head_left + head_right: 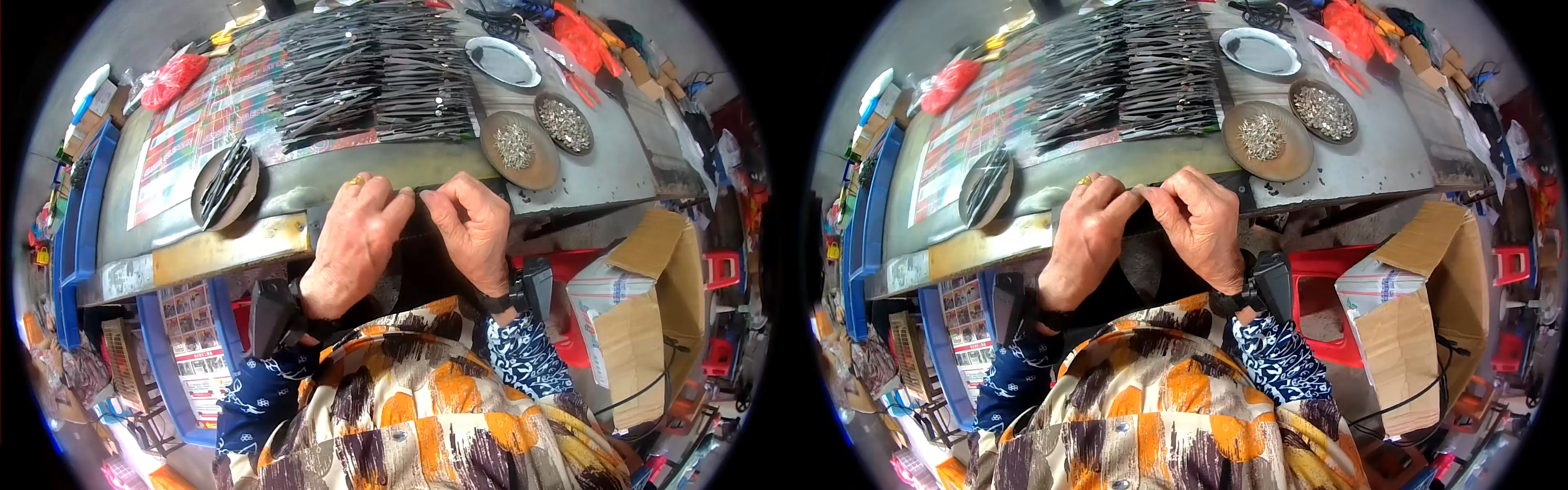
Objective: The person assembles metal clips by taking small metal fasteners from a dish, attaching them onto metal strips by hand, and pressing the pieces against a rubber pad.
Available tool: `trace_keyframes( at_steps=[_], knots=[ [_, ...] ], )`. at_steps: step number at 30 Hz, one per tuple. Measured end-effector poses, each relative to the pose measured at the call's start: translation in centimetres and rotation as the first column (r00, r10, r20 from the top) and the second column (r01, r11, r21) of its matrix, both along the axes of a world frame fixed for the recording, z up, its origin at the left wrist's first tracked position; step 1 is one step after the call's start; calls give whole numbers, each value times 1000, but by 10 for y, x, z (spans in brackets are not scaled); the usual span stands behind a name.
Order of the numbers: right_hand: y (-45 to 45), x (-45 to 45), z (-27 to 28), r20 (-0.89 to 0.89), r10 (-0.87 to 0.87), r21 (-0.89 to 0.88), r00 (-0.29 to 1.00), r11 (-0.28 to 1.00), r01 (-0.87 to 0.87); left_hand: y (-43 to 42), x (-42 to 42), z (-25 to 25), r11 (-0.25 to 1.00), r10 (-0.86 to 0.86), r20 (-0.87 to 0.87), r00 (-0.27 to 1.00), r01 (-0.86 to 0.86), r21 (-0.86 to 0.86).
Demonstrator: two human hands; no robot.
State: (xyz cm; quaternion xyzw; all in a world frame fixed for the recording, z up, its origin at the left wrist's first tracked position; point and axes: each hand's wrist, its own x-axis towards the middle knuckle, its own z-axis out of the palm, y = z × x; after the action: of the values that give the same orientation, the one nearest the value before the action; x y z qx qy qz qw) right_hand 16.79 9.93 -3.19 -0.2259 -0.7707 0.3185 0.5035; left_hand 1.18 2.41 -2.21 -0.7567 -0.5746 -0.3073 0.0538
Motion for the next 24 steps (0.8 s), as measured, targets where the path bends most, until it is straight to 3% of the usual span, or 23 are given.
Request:
trace_keyframes(
  at_steps=[2, 5, 10, 16, 24],
  knots=[
    [-2, 3, 1, 13, 3, -23, 1000, 1000, -2, -4, -3, 0, 998, 0, 116, 993, -8, 66],
    [-3, 4, 0, 12, 3, 2, 1000, 1000, -3, -23, -5, 16, 995, 93, 310, 946, -103, 14],
    [-4, 2, 0, 14, -1, 10, 1000, 1000, 1, -44, -15, 25, 988, 152, 368, 917, -141, -58],
    [-3, 3, 0, 20, -3, 10, 1000, 1000, 2, -29, -10, 13, 995, 79, 276, 958, -93, 39],
    [-2, 6, -1, 8, 18, 10, 1000, 1000, -18, -9, 7, 6, 992, 125, 51, 991, -127, 23]
  ],
)
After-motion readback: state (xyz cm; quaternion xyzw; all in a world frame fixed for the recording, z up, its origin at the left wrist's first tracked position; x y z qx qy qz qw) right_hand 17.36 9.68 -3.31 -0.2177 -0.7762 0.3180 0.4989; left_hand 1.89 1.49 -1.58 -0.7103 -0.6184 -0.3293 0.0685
